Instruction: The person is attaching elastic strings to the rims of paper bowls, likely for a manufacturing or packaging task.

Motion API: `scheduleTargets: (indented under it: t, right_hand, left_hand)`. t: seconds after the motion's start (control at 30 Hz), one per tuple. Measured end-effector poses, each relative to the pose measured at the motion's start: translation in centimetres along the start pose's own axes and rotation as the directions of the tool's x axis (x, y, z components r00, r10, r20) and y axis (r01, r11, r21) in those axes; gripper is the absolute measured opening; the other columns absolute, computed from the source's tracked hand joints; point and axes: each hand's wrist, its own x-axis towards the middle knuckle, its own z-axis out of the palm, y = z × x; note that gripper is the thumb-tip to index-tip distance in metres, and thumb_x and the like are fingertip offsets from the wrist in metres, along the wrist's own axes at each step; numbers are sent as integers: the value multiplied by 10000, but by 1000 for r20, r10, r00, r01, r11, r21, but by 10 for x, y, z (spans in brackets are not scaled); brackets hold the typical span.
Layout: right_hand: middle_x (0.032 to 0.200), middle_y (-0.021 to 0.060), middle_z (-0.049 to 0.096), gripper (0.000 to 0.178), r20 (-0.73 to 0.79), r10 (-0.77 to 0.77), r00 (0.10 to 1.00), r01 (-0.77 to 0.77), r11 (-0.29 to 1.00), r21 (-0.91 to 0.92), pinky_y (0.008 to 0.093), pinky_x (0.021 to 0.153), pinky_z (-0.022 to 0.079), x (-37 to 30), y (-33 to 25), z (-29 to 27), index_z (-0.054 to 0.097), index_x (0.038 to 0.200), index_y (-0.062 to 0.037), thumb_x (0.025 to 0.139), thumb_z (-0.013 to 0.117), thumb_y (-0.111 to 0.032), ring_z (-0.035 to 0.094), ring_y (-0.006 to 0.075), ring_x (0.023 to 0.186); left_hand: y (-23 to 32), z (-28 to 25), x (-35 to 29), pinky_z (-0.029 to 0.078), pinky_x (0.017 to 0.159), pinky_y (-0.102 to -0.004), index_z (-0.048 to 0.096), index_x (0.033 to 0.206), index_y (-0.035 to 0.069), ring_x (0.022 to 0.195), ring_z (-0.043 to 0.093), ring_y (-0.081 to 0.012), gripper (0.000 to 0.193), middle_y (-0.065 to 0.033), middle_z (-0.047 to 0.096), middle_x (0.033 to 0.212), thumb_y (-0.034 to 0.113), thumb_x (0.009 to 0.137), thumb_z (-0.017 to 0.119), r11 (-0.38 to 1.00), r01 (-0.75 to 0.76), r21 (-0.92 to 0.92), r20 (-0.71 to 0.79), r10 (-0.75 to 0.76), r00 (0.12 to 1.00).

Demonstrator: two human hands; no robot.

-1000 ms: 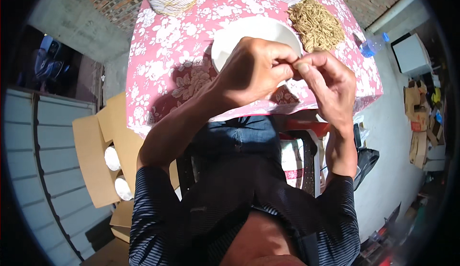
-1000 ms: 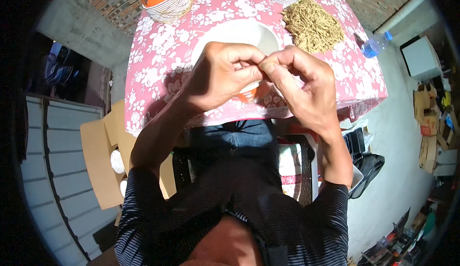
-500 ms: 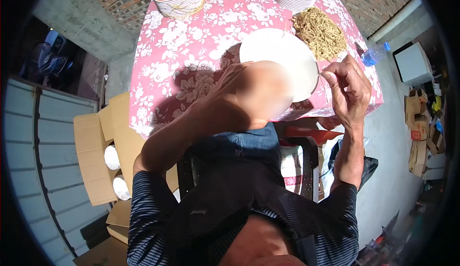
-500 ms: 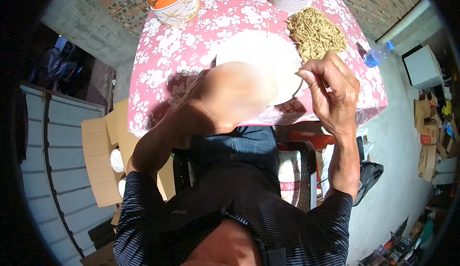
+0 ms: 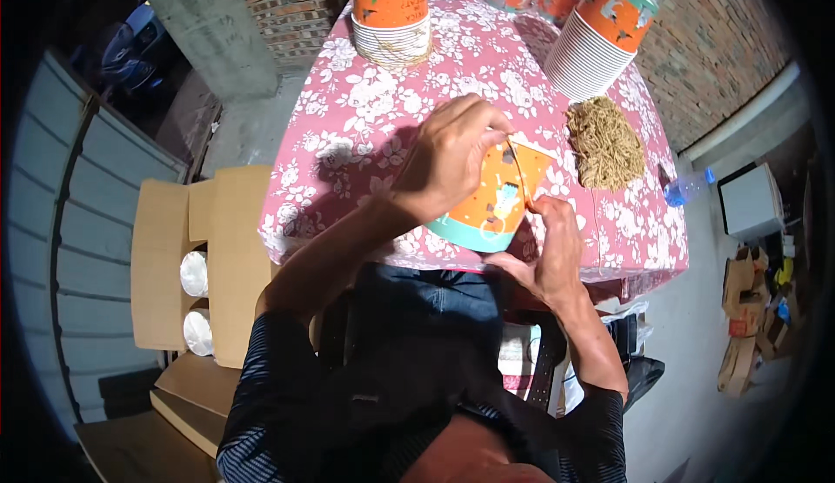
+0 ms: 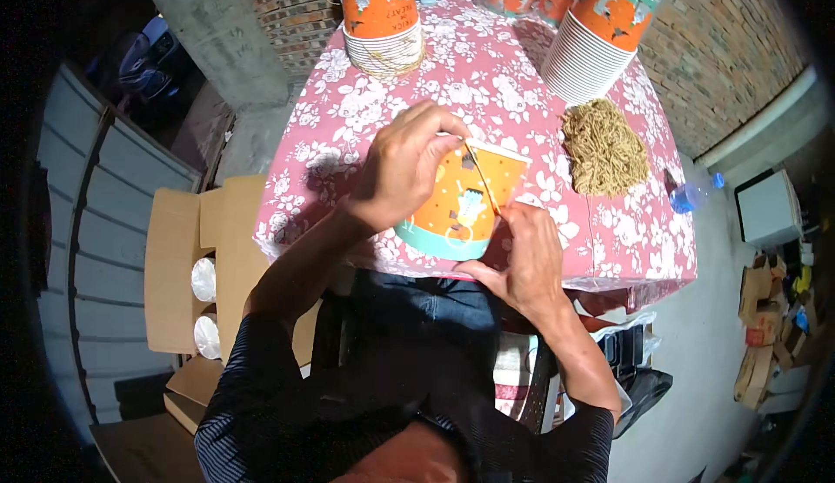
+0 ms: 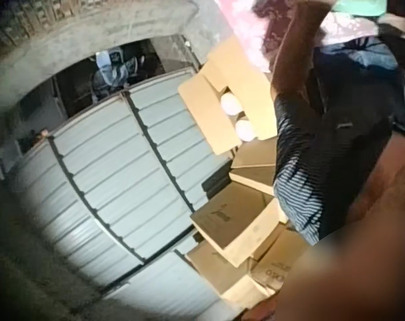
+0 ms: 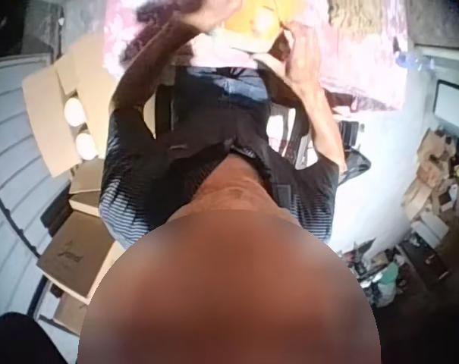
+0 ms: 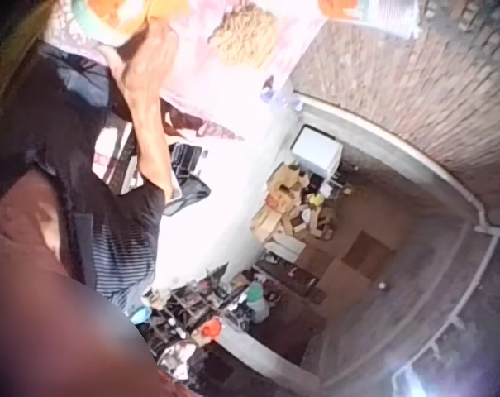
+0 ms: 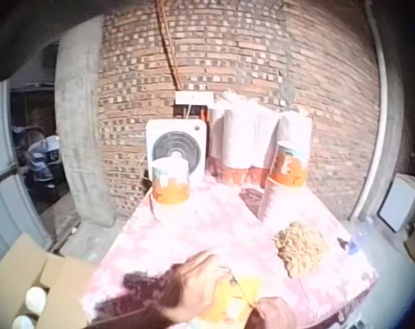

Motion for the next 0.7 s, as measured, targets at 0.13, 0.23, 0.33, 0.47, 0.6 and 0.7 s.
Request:
scheduleTargets:
  t: [0.13, 0.23, 0.33, 0.47, 0.6, 0.7]
  right_hand:
    - [1129, 194, 585, 786, 58, -27, 998, 24, 998, 51, 431, 795, 517, 37, 1, 16, 514, 1259, 15, 690, 953, -302, 605, 368, 979]
    - [947, 123, 626, 534, 13, -31, 999, 26, 960, 280, 368, 762, 542, 87, 11, 18, 551, 1110, -9, 779, 917, -214, 646, 242, 891]
    - [857, 58, 658, 310, 93, 340, 936, -326, 733, 598, 300, 676, 533, 166, 30, 27, 641, 1011, -51, 922, 777, -316, 639, 131, 769]
    - [824, 136, 675, 589, 121, 400, 909, -328, 504, 799, 356, 784, 624, 287, 57, 38, 678, 915, 37, 1006, 630, -543, 690, 195, 746]
    - [915, 45, 694, 239, 312, 611, 727, -431, 52, 901, 277, 851, 576, 378, 28, 71, 705, 1059, -43, 1026, 612, -260, 653, 126, 756]
    - [688, 101, 654, 509, 186, 601, 777, -467, 353, 811, 362, 656, 616, 430, 132, 119, 643, 753, -6, 964, 726, -462, 682, 196, 656]
  left_hand:
    - [-24, -28, 3, 546, 759, -382, 635, 1015, -4, 862, 700, -291, 84, -145, 684, 924, 14, 938, 665, 976, 205, -80, -7, -206, 979]
    - [-53, -58, 2, 552, 820, -334, 588, 1254, -6, 936, 690, -193, 277, -121, 700, 1050, 60, 989, 636, 885, 370, -285, -171, -426, 888]
    - [-65, -92, -1, 519, 1017, -368, 545, 1329, -33, 1182, 634, -266, 382, -177, 631, 1261, 70, 978, 656, 957, 215, -195, -422, -280, 863]
    - [-63, -102, -1, 460, 1132, -380, 498, 1356, -84, 1303, 580, -251, 395, -191, 582, 1365, -27, 975, 584, 953, 276, -128, -453, -303, 838]
    - [-79, -120, -35, 482, 1061, -366, 454, 1405, -51, 1300, 564, -264, 479, -195, 550, 1415, 132, 992, 612, 890, 426, -159, -352, -455, 818]
    - [-91, -94, -31, 535, 882, -368, 538, 1337, 7, 1134, 652, -277, 457, -161, 638, 1274, 193, 954, 703, 902, 415, -122, -323, -431, 842]
